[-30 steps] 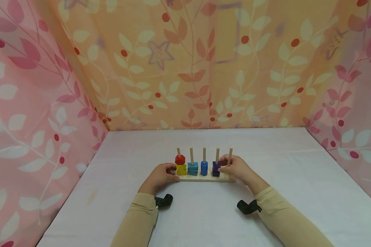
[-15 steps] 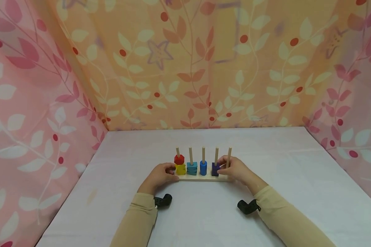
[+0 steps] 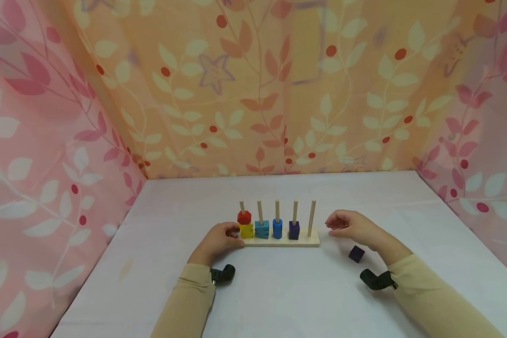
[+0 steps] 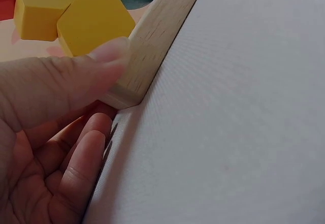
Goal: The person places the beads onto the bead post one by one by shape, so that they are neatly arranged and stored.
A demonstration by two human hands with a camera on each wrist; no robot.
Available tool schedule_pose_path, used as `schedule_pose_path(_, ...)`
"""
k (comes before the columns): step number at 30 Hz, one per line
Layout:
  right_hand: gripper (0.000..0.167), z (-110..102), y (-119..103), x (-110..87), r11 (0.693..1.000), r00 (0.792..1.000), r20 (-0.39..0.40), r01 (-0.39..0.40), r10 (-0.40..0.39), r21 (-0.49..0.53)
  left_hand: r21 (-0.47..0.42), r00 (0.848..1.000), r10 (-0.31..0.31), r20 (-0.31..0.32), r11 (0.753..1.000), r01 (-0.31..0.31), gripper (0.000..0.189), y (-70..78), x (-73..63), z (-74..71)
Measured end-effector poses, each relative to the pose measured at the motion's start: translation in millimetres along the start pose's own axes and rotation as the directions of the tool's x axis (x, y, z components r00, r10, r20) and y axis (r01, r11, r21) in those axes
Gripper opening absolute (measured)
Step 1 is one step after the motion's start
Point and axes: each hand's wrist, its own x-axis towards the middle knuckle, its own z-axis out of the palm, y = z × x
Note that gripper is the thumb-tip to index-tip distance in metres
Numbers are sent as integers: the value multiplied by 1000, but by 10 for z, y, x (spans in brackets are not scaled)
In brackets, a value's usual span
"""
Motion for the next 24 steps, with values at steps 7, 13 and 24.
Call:
schedule_pose_path(7,23,-160,164,-215,998,996,73,-56,57,-20,-3,1000,-6,-4,1000,6,53,-4,1,2)
schedule_pose_path(13,29,-202,331,-365,997,987,142,-74,77,-28,-14,1000,-10,-2,1000,10,52,-6,8,-1)
schedule_pose_path(24,40,-192,516,-510,996,988,138,-66,75,-67,-9,1000,-17,3,1000,17,53,-27,22,8)
